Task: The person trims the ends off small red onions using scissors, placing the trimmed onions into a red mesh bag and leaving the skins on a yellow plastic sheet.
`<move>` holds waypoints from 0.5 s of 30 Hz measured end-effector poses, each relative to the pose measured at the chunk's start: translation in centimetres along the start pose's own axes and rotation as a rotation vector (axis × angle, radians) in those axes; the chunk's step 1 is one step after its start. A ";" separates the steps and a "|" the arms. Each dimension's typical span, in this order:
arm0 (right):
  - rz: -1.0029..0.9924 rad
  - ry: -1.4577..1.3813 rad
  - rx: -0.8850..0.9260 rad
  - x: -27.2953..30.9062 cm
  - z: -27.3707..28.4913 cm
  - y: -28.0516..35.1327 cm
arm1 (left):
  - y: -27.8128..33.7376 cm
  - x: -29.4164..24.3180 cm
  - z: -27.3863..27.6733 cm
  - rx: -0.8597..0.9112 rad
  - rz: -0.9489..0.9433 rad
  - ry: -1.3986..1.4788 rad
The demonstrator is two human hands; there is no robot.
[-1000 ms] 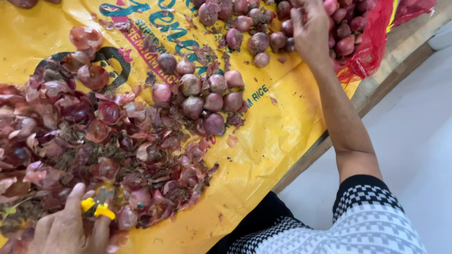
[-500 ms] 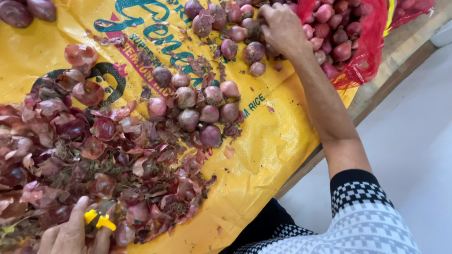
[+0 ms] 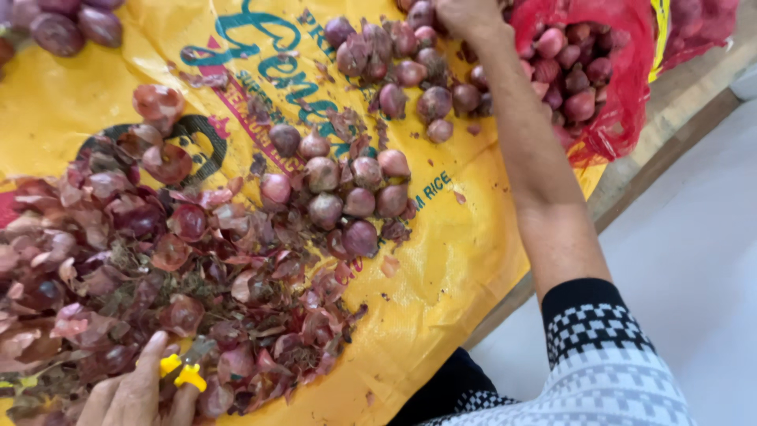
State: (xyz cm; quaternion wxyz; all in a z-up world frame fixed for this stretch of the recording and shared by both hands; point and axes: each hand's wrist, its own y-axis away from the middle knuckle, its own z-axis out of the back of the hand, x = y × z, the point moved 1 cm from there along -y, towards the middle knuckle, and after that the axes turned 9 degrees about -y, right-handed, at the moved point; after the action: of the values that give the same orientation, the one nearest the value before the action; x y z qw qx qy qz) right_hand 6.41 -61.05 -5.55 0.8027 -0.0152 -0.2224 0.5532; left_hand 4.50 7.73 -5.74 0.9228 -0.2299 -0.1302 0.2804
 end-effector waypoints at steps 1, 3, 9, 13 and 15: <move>-0.115 -0.138 0.054 1.5 0.1 -1.0 | -0.1 -0.2 0.0 0.022 0.065 0.036; -0.224 -0.283 0.110 4.1 0.2 -2.2 | 0.0 -0.6 0.3 0.043 0.130 0.068; -0.234 0.215 0.117 4.7 -1.9 -2.4 | 0.8 -0.1 -0.7 0.057 0.195 0.032; 0.002 0.037 0.251 9.1 -0.2 0.5 | 1.0 -0.1 -1.0 0.158 0.250 0.036; 0.156 -0.014 0.260 10.8 0.1 1.5 | 1.1 0.0 -1.1 0.171 0.232 0.051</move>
State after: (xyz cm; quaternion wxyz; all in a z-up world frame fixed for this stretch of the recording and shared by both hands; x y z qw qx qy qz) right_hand 8.18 -50.86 -2.23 0.7508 0.0756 -0.1527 0.6382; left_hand 4.37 8.16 -7.23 0.9035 -0.1709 -0.0548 0.3892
